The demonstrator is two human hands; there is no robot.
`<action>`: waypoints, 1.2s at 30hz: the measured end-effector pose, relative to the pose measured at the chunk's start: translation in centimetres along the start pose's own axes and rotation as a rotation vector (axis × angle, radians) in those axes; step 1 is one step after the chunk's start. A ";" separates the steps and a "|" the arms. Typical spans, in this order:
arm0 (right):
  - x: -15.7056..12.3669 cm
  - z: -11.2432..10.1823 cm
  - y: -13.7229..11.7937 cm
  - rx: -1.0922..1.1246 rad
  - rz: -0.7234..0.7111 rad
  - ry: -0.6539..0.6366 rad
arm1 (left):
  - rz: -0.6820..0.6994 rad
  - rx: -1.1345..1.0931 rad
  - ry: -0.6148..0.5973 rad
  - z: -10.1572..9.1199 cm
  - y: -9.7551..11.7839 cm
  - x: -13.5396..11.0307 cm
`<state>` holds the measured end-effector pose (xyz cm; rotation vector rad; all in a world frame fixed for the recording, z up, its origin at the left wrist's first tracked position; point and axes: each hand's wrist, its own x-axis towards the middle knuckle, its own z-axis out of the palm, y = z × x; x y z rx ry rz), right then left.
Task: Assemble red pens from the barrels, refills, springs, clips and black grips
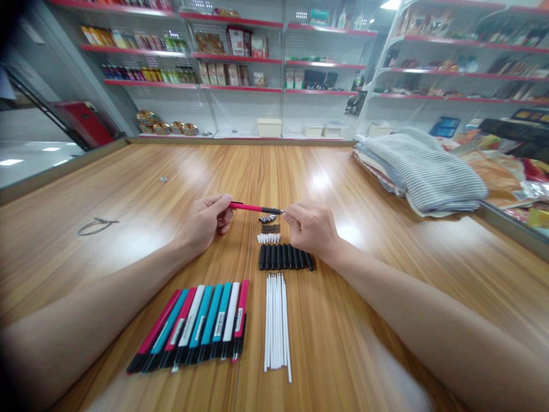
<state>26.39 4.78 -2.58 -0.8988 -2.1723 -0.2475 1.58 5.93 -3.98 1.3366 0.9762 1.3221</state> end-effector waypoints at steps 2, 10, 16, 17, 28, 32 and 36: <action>0.0 0.0 0.0 -0.004 -0.008 0.004 | 0.013 0.011 -0.021 -0.1 0.0 0.0; 0.0 -0.3 0.0 0.010 0.008 -0.009 | 0.099 0.044 -0.013 0.0 0.2 -0.3; -0.1 -0.3 0.0 0.038 0.020 -0.004 | 0.143 0.041 -0.002 0.3 0.5 -0.5; 0.0 -0.3 0.0 0.032 0.017 0.000 | 0.130 0.018 -0.004 0.3 0.5 -0.5; 0.0 -0.4 -0.1 -0.179 -0.102 -0.077 | -0.056 -0.108 -0.017 -0.1 0.3 -0.1; -0.1 -0.5 -0.1 -0.188 -0.107 -0.090 | -0.073 -0.101 -0.029 0.1 0.5 -0.2; -0.1 -0.5 -0.1 -0.183 -0.110 -0.097 | -0.062 -0.070 -0.049 0.2 0.7 -0.3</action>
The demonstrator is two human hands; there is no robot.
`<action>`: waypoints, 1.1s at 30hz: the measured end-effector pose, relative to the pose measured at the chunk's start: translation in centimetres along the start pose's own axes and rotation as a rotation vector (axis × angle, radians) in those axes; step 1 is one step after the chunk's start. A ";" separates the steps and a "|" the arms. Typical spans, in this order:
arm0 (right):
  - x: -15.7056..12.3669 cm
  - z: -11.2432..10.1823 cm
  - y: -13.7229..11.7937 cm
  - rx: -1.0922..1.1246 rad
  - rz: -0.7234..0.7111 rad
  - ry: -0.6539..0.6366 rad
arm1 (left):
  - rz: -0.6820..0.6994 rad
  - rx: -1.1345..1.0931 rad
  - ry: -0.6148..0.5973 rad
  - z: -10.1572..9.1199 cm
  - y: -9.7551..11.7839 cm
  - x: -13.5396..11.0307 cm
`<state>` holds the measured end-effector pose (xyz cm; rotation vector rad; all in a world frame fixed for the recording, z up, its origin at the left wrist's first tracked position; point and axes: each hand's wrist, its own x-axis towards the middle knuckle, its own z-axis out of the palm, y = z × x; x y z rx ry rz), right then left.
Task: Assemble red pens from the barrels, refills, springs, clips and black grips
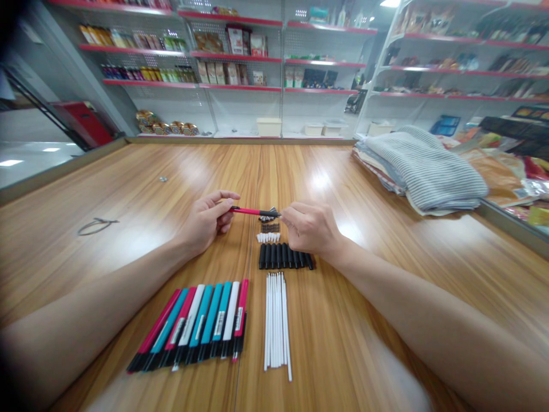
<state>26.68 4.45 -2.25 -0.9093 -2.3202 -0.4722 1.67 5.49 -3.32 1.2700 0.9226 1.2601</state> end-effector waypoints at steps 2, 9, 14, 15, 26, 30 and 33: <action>0.0 0.0 0.0 0.014 0.001 0.008 | 0.005 -0.006 -0.008 0.0 0.0 0.0; 0.0 0.1 0.1 0.033 0.013 0.011 | 0.031 -0.041 -0.031 -0.1 -0.2 0.0; 0.0 0.1 0.1 0.056 0.034 0.019 | 0.062 -0.034 -0.013 -0.1 -0.3 0.0; 0.0 0.1 0.1 0.063 0.040 0.021 | 0.070 -0.031 -0.006 -0.1 -0.3 0.0; 0.2 0.4 0.0 0.222 0.113 0.001 | 0.054 -0.023 -0.042 -0.2 -0.3 -0.2; 0.1 0.3 -0.1 0.263 0.141 -0.020 | 0.020 -0.021 -0.066 -0.2 -0.2 -0.2; 0.1 0.2 -0.1 0.284 0.158 -0.039 | -0.013 -0.022 -0.090 -0.2 -0.1 -0.2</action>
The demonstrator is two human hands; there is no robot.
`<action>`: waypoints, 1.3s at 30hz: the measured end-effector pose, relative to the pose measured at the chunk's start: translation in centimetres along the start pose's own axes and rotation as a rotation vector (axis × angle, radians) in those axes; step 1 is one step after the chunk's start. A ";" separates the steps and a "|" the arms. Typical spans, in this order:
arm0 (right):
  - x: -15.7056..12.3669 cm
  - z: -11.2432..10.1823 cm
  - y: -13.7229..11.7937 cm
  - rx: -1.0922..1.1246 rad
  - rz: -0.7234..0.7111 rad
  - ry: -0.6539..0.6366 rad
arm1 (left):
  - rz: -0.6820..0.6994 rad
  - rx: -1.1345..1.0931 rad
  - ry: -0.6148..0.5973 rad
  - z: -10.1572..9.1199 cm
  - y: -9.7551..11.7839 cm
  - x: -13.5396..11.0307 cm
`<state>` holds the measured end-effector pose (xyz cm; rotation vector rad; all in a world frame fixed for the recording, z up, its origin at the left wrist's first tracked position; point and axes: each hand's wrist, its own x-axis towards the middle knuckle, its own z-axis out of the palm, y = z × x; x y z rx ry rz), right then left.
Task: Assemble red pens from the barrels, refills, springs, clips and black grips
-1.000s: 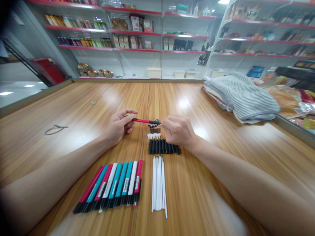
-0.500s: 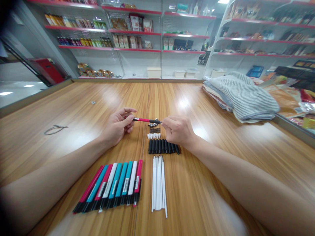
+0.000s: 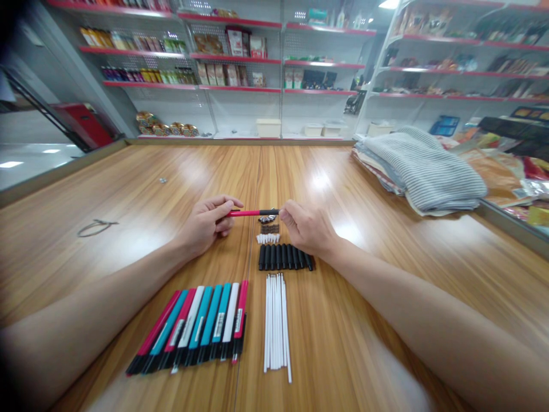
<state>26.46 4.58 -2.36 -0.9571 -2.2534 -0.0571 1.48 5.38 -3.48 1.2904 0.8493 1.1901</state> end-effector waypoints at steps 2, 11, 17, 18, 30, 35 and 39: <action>0.0 0.0 0.0 0.013 -0.001 -0.007 | -0.014 0.005 -0.015 0.0 0.1 0.0; 0.0 0.2 0.5 -0.021 -0.040 0.108 | -0.003 0.068 -0.132 0.0 0.0 -0.3; -0.2 0.3 0.8 -0.006 0.017 0.131 | 0.036 0.197 -0.107 -0.1 -0.1 -0.3; -0.2 0.3 0.7 -0.002 0.027 0.134 | 0.048 0.216 -0.103 -0.1 0.0 -0.3; -0.2 0.6 -0.1 0.363 0.298 -0.044 | 0.276 0.160 0.068 1.0 0.3 -0.8; -0.1 0.8 -0.5 0.268 0.083 -0.189 | 0.140 -0.223 0.106 1.0 -0.2 0.3; -0.1 0.9 -0.6 0.337 0.126 -0.186 | 0.067 -0.389 0.123 0.8 -0.4 0.7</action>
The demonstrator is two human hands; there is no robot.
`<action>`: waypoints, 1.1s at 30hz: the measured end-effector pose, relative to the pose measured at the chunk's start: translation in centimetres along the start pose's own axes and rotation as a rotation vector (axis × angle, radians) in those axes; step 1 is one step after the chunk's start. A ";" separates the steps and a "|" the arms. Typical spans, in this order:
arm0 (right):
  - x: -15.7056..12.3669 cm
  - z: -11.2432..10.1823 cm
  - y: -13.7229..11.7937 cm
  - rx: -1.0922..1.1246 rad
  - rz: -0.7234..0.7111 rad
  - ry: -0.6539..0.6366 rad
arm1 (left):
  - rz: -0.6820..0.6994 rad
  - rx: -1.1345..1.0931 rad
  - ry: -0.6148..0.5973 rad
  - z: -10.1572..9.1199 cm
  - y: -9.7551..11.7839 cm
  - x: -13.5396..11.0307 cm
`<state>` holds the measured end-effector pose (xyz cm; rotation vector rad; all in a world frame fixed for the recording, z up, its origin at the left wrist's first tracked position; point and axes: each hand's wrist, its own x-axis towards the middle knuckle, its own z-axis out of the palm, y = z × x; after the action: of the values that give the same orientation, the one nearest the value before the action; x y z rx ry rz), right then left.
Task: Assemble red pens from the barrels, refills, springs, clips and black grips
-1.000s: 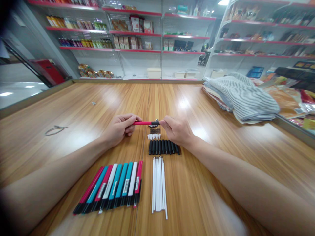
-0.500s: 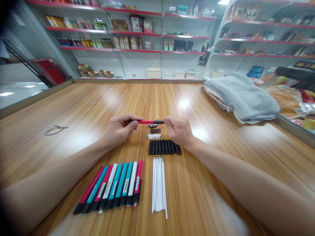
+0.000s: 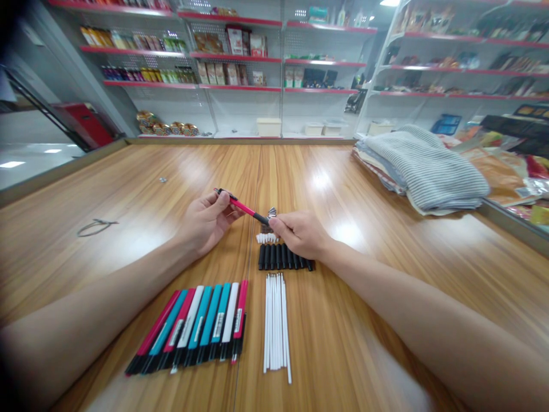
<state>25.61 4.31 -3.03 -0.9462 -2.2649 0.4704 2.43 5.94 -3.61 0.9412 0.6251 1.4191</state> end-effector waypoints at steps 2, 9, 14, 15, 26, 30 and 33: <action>0.0 -0.1 0.4 0.111 0.097 0.090 | -0.033 -0.024 0.027 -0.1 0.2 0.1; 0.4 -0.4 1.7 0.271 0.282 0.273 | -0.072 0.106 0.014 0.2 0.5 -0.4; 0.4 -0.3 1.4 0.160 0.269 0.230 | -0.081 0.199 -0.052 0.6 0.1 -0.8; 0.4 -0.3 1.4 0.144 0.268 0.227 | -0.075 0.215 -0.057 0.6 0.1 -0.8; 0.4 -0.4 1.2 0.052 0.227 0.214 | -0.043 0.317 -0.131 0.6 0.0 -1.1; 0.4 -0.4 1.2 0.034 0.227 0.212 | -0.035 0.286 -0.133 0.6 0.0 -1.0; 0.3 -0.3 1.2 0.024 0.240 0.204 | -0.044 0.281 -0.135 0.6 0.0 -1.1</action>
<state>26.26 5.40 -3.27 -1.2041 -1.9700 0.4789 2.84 4.76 -3.45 1.2262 0.7514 1.2369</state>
